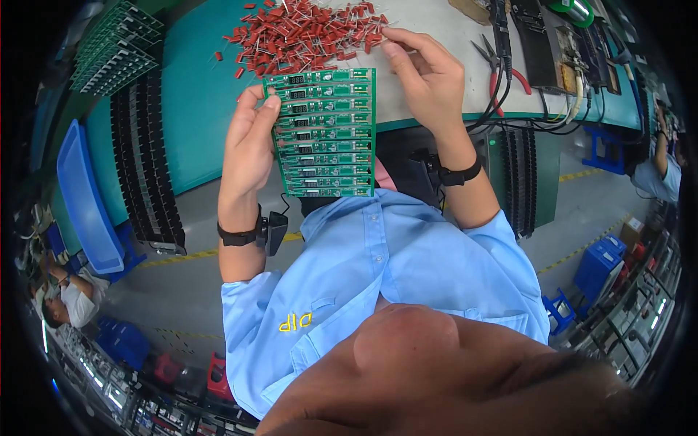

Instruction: The person pours red components from a blue tray onto the table, picks up a circuit board, and inserts the red components into the board one at a time by hand. The person then places the circuit board onto a rack.

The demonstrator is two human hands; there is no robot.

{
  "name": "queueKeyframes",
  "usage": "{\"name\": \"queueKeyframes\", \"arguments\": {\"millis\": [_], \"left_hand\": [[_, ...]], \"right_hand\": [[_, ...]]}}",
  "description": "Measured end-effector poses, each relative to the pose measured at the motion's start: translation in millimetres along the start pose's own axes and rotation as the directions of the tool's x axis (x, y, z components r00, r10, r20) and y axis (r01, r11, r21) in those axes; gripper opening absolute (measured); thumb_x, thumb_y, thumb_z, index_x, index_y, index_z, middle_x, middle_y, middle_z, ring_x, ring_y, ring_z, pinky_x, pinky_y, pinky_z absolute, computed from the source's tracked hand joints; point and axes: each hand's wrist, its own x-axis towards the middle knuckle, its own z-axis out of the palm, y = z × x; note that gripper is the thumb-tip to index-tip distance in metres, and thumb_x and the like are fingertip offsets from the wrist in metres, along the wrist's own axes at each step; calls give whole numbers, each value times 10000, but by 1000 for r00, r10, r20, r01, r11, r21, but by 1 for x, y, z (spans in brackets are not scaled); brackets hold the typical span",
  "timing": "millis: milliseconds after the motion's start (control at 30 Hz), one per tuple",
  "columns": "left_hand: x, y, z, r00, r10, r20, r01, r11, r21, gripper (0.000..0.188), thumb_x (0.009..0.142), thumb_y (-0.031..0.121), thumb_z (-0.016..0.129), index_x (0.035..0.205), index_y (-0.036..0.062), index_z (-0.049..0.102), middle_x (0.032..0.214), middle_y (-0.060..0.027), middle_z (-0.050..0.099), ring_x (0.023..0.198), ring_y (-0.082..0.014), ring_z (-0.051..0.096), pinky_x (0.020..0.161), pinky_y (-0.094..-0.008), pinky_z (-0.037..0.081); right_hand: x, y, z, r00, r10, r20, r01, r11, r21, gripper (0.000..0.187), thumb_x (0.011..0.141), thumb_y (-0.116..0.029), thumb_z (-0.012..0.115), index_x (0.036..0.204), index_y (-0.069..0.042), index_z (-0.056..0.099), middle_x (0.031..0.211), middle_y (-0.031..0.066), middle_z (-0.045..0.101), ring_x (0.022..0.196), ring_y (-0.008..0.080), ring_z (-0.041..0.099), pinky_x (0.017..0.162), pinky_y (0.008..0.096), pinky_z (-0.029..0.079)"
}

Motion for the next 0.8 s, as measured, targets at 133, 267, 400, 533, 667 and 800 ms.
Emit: {"name": "queueKeyframes", "arguments": {"millis": [133, 267, 400, 533, 667, 800], "left_hand": [[16, -6, 9, 1000, 10, -26, -9, 999, 32, 173, 1072, 168, 483, 1218, 74, 482, 981, -25, 649, 794, -42, 588, 667, -212, 469], [30, -11, -1, 997, 71, 7, -72, 995, 65, 150, 1074, 178, 480, 1182, 74, 489, 959, -11, 652, 768, -33, 586, 631, -210, 462], [35, -11, 3, 995, 101, 14, -102, 989, 108, 139, 1077, 188, 476, 1167, 83, 494, 947, 3, 652, 764, -34, 579, 634, -208, 459], [38, -12, 1, 998, 49, 29, -52, 990, 128, 125, 1076, 188, 478, 1152, 92, 499, 946, 8, 651, 766, -36, 581, 639, -209, 469], [24, -15, 5, 1000, 22, -8, -22, 1000, 11, 170, 1073, 180, 479, 1221, 98, 488, 962, 2, 656, 770, -38, 585, 640, -211, 482], [11, -11, 33, 995, 67, -79, -71, 996, -58, 265, 1070, 160, 476, 1328, 106, 451, 995, -10, 662, 779, -41, 591, 647, -219, 501]], "right_hand": [[-4, 6, -1, 998, 49, -39, -44, 991, 127, 199, 956, -47, 685, 1137, 36, 691, 969, 75, 703, 827, 94, 642, 703, 221, 524], [-5, 8, -1, 998, -4, -55, 10, 994, 113, 161, 976, -75, 668, 1090, 39, 658, 941, 79, 701, 822, 90, 642, 680, 213, 511], [-4, 7, -1, 991, 103, -88, -87, 982, 169, 131, 995, -91, 642, 1050, 26, 620, 941, 84, 710, 821, 96, 655, 666, 212, 511], [-5, 5, -1, 990, 135, -42, -126, 977, 171, 133, 1007, -103, 624, 1057, 18, 603, 931, 99, 719, 808, 113, 671, 660, 217, 522], [-3, 3, -6, 993, 110, -45, -98, 971, 220, 149, 1004, -99, 626, 1073, 32, 613, 921, 113, 727, 786, 120, 678, 643, 222, 528], [-4, -7, -14, 977, 177, -120, -140, 953, 269, 176, 998, -75, 627, 1124, 49, 630, 918, 124, 732, 778, 122, 677, 637, 224, 532]]}}
